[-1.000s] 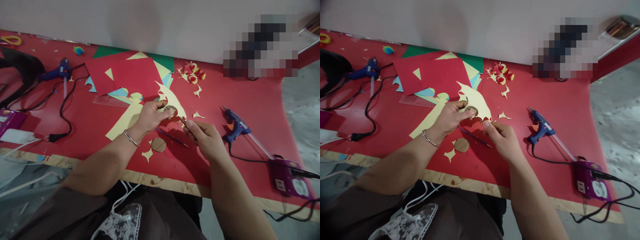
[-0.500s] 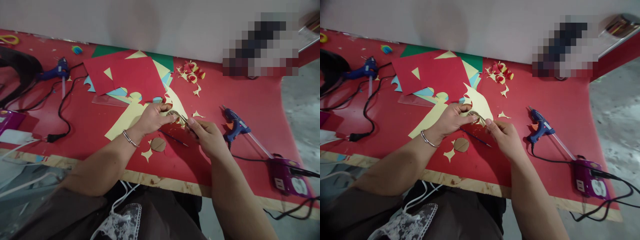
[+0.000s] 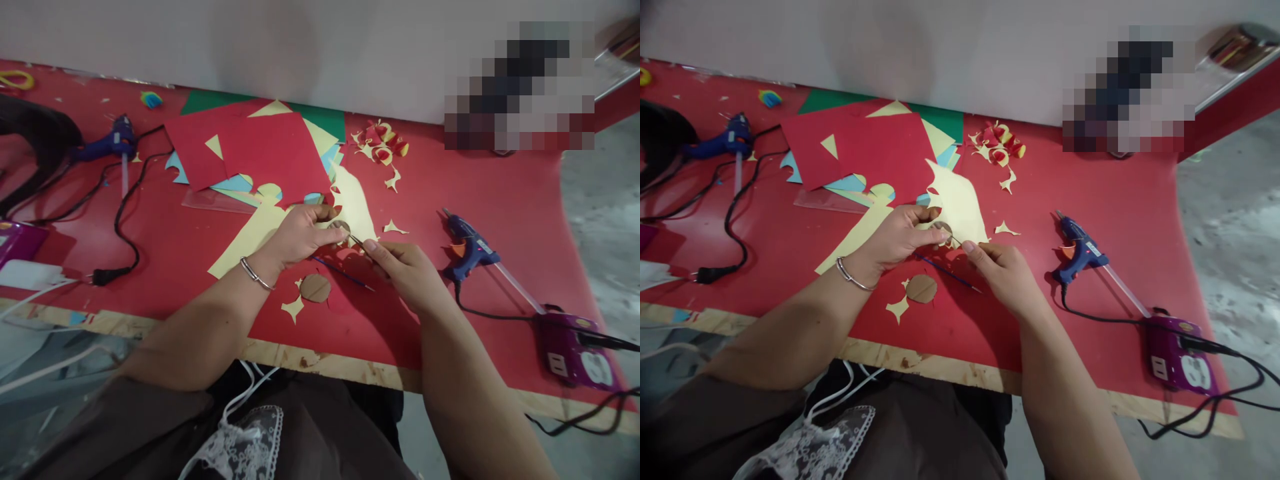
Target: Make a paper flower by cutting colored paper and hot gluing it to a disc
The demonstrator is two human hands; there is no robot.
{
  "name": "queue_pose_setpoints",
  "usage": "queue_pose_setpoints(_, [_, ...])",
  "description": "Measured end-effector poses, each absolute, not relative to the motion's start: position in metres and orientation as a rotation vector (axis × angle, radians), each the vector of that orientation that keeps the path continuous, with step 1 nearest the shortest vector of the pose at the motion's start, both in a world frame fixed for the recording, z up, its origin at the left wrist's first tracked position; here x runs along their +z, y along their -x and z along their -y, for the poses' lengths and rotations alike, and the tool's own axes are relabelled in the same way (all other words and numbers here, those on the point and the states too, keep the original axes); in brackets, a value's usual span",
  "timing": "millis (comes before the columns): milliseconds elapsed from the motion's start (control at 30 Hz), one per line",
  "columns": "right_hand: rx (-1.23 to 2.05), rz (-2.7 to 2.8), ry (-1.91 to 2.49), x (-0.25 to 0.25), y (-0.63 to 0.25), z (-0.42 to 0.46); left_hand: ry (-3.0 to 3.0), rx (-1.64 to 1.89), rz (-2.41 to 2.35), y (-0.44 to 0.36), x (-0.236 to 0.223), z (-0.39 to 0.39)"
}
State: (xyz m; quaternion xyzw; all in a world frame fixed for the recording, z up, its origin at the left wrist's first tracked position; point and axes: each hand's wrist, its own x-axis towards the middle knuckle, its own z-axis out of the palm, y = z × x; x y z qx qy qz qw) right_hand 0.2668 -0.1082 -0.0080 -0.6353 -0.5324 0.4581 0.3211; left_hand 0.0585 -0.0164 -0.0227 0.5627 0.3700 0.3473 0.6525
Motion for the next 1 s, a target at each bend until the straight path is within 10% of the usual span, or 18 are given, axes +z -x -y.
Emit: queue_pose_setpoints(1000, [1.199, 1.295, 1.652, -0.008, -0.265, 0.108, -1.030, 0.622, -0.750, -0.068, -0.022, 0.030])
